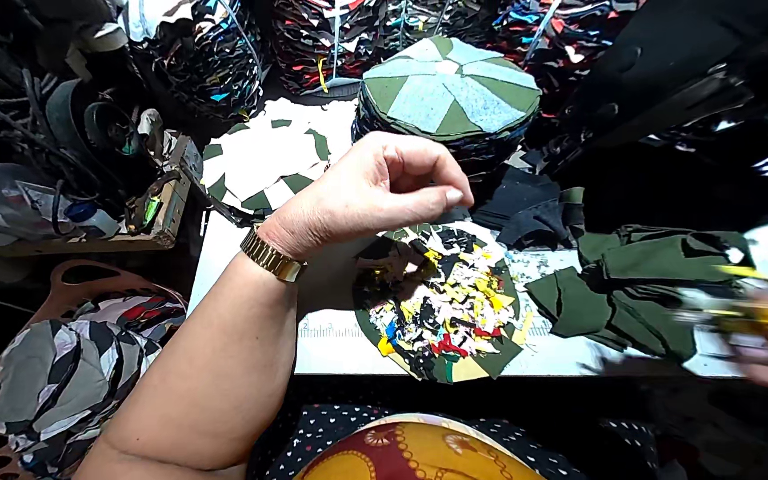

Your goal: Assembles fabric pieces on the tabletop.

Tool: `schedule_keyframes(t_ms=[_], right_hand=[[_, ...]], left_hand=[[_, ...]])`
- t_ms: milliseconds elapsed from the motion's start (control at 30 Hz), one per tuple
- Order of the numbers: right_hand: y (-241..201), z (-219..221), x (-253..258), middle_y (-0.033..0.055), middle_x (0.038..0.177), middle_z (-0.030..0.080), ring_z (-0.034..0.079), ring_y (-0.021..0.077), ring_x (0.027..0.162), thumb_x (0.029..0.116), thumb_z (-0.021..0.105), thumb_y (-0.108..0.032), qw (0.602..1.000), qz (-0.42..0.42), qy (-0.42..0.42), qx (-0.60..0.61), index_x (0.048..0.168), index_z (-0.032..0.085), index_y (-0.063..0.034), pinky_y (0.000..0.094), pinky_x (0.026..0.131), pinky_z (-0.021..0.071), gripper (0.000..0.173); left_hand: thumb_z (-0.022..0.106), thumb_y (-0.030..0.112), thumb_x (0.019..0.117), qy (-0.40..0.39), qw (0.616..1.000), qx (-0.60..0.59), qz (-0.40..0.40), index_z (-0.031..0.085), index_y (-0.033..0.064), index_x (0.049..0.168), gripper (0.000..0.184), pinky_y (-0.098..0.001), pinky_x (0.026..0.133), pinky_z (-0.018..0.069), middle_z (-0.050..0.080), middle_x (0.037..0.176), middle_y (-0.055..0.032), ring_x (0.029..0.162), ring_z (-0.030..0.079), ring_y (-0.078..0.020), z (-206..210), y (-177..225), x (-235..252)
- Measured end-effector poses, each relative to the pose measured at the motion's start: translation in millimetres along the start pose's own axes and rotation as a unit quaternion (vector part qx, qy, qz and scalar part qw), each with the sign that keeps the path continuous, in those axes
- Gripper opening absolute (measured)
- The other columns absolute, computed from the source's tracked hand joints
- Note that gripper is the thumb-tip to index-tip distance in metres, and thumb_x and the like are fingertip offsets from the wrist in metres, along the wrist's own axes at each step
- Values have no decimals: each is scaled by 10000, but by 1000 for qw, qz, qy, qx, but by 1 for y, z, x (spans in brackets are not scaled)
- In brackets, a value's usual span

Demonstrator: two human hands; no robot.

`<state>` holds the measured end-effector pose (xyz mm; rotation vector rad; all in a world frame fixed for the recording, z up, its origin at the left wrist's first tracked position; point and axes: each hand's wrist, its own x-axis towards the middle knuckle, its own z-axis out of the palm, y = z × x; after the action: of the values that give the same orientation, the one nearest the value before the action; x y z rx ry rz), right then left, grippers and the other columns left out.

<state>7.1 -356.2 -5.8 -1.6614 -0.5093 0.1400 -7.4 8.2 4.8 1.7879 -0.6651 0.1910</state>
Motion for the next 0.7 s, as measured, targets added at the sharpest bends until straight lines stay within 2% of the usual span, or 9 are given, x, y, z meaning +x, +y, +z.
schedule_keyframes(t_ms=[67,100,167,233,333,433,500,600,700], right_hand=[[4,45,10,-48,992,729,693,70,770,931,680,-110,998,-34,-40,-39,1010,740,-162,231,665,614,112],[8,63,14,-42,989,730,696,82,759,932,703,-155,995,-58,-51,-56,1033,746,-178,247,649,621,112],[11,93,21,-41,913,736,700,74,702,901,701,-136,990,-80,-45,-109,1075,742,-154,236,604,621,180],[17,108,26,-49,908,738,703,49,712,889,694,-118,979,-94,-51,-173,1101,737,-130,215,622,621,216],[23,113,29,-71,879,720,676,-11,734,899,687,-176,954,-154,-65,-249,1017,752,-133,154,643,589,142],[23,110,32,-67,859,675,642,-15,768,904,674,-190,936,-202,-78,-279,913,749,-134,143,659,554,94],[23,108,32,-65,861,659,630,-18,763,896,676,-193,933,-199,-88,-285,898,767,-143,137,643,540,104],[20,102,32,-64,904,654,631,-9,797,892,671,-191,931,-184,-111,-296,919,785,-160,142,663,543,121],[16,94,32,-68,894,673,644,-5,790,899,662,-180,934,-185,-117,-281,936,780,-157,147,666,553,125]], left_hand=[[635,10,956,-58,998,0,-12,699,-30,991,84,-146,580,470,653,760,22,641,555,22,-2,-2,0],[648,6,939,-80,997,0,-17,705,-27,975,74,-144,551,445,629,716,29,605,529,22,-2,-3,0],[687,6,921,-125,991,5,-45,716,-20,952,50,-142,512,437,605,656,34,554,516,18,-3,-3,-1],[715,22,912,-160,984,20,-75,732,-2,944,44,-147,504,435,596,640,32,543,513,13,-1,-2,-1],[774,46,880,-178,979,41,-94,754,16,961,88,-146,482,406,577,623,31,524,489,10,7,-1,0],[812,74,860,-193,971,61,-124,751,28,948,118,-159,478,383,560,623,25,520,468,-5,18,3,2],[818,99,864,-207,966,83,-131,745,35,935,121,-163,474,429,577,633,15,517,504,-11,21,4,3],[812,151,873,-226,956,149,-113,774,83,896,81,-193,546,430,649,699,24,595,532,-10,26,0,3],[779,175,897,-242,939,219,-107,771,125,864,61,-242,571,434,646,708,43,620,535,-32,31,0,3]])
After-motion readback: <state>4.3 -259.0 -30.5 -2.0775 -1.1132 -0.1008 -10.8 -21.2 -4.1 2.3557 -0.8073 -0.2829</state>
